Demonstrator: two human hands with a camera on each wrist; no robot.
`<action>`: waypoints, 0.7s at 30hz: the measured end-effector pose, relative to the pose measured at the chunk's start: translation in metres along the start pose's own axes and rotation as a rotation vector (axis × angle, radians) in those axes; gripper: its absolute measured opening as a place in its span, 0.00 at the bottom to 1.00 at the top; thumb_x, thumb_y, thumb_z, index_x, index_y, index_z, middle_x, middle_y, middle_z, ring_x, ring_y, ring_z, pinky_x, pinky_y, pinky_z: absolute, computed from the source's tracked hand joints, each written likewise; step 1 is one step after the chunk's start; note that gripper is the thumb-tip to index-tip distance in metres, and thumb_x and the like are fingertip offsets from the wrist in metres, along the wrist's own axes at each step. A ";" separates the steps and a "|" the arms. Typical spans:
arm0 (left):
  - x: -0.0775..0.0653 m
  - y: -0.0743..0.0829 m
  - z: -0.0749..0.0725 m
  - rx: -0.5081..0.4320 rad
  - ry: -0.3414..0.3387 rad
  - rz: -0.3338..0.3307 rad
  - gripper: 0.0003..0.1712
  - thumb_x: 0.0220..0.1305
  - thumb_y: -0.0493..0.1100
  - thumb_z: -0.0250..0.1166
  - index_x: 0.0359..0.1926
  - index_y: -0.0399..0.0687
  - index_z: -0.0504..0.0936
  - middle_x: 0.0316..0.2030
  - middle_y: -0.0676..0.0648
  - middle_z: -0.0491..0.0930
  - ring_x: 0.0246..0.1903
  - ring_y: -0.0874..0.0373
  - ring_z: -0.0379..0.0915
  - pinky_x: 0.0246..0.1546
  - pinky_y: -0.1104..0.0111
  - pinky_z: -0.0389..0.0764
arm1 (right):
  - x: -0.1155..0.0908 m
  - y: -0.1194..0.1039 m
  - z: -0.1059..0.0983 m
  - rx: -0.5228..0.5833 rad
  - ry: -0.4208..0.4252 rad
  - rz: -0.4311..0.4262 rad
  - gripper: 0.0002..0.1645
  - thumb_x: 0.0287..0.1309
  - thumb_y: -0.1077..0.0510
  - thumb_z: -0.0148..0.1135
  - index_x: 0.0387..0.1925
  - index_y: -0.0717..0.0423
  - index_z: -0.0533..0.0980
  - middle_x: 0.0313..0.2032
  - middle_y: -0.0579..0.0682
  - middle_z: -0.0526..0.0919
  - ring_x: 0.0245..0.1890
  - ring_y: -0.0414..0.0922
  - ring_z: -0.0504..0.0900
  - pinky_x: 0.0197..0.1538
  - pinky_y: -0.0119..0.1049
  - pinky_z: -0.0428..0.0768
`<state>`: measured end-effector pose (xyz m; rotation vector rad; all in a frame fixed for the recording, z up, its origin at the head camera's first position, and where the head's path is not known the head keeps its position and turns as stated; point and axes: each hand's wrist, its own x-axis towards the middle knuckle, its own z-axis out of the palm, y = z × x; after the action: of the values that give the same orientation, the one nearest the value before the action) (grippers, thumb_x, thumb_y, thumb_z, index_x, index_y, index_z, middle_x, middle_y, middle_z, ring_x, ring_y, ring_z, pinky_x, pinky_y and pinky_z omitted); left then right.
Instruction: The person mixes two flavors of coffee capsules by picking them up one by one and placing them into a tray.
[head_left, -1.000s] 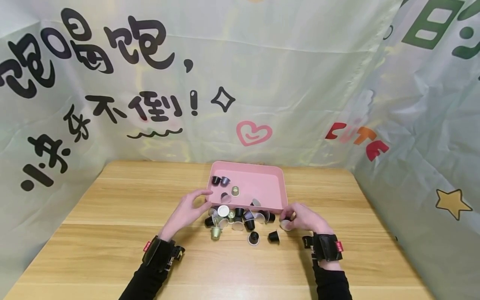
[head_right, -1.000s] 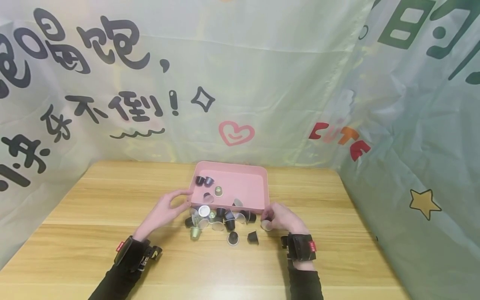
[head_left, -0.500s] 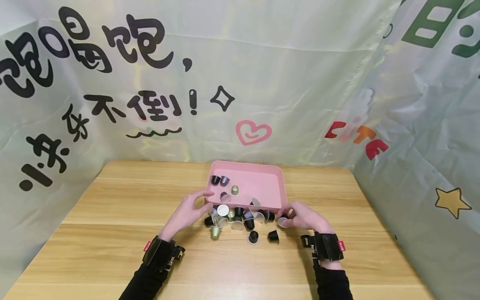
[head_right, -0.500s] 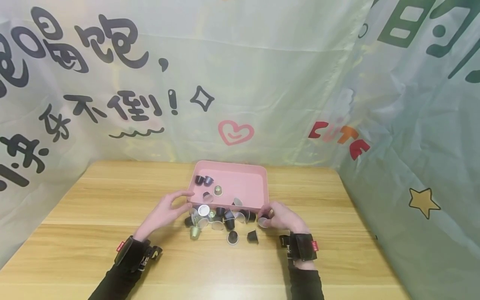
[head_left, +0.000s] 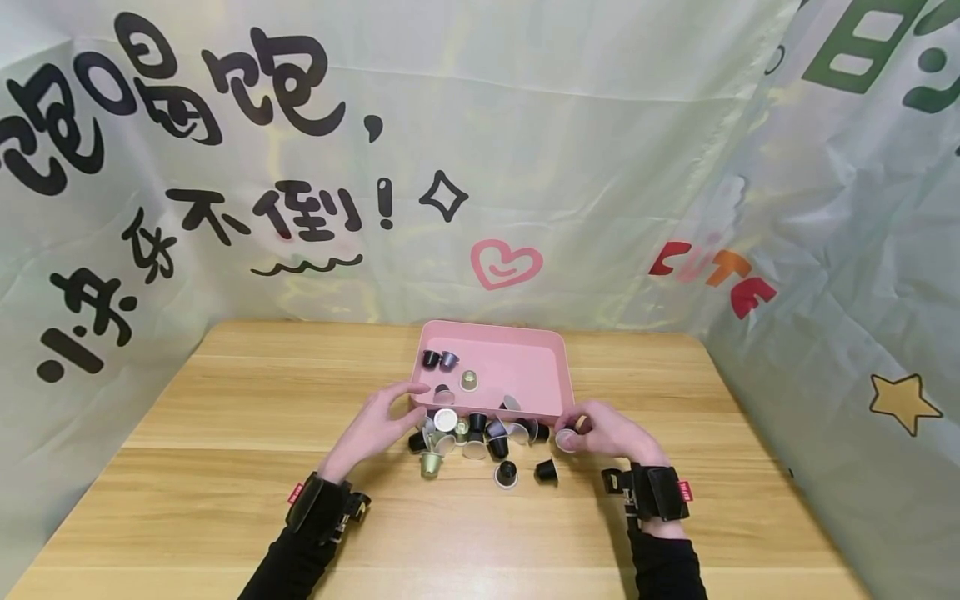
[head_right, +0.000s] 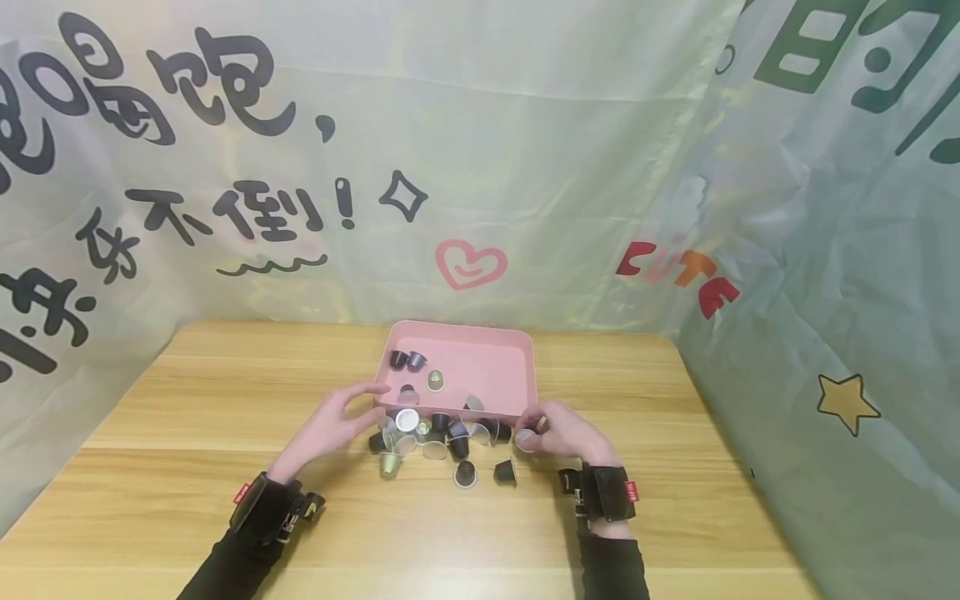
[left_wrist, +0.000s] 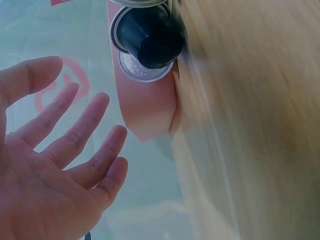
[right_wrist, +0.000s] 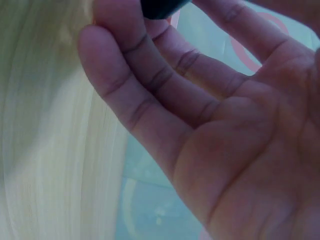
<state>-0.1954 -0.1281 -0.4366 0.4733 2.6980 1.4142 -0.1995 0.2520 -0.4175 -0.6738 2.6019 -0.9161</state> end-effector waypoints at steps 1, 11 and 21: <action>0.000 0.000 0.000 0.001 0.001 0.001 0.25 0.68 0.43 0.64 0.65 0.46 0.76 0.68 0.38 0.73 0.72 0.36 0.62 0.71 0.32 0.56 | 0.000 0.000 0.000 -0.002 0.002 -0.001 0.08 0.58 0.62 0.67 0.40 0.57 0.84 0.36 0.49 0.85 0.32 0.40 0.79 0.37 0.29 0.78; 0.000 0.000 0.002 0.002 -0.005 0.019 0.25 0.67 0.42 0.65 0.64 0.45 0.76 0.67 0.38 0.74 0.71 0.35 0.62 0.71 0.33 0.57 | 0.000 0.000 -0.001 -0.007 0.014 0.011 0.09 0.58 0.60 0.68 0.41 0.57 0.84 0.37 0.49 0.86 0.32 0.40 0.79 0.36 0.29 0.78; 0.000 0.001 0.003 -0.003 -0.009 0.024 0.24 0.67 0.41 0.65 0.63 0.44 0.77 0.66 0.38 0.76 0.70 0.37 0.64 0.71 0.33 0.57 | 0.001 0.001 0.000 -0.006 0.013 0.005 0.08 0.60 0.58 0.68 0.40 0.55 0.84 0.38 0.49 0.86 0.34 0.39 0.80 0.37 0.30 0.79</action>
<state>-0.1944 -0.1257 -0.4375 0.5119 2.6922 1.4178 -0.2003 0.2523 -0.4182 -0.6648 2.6171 -0.9149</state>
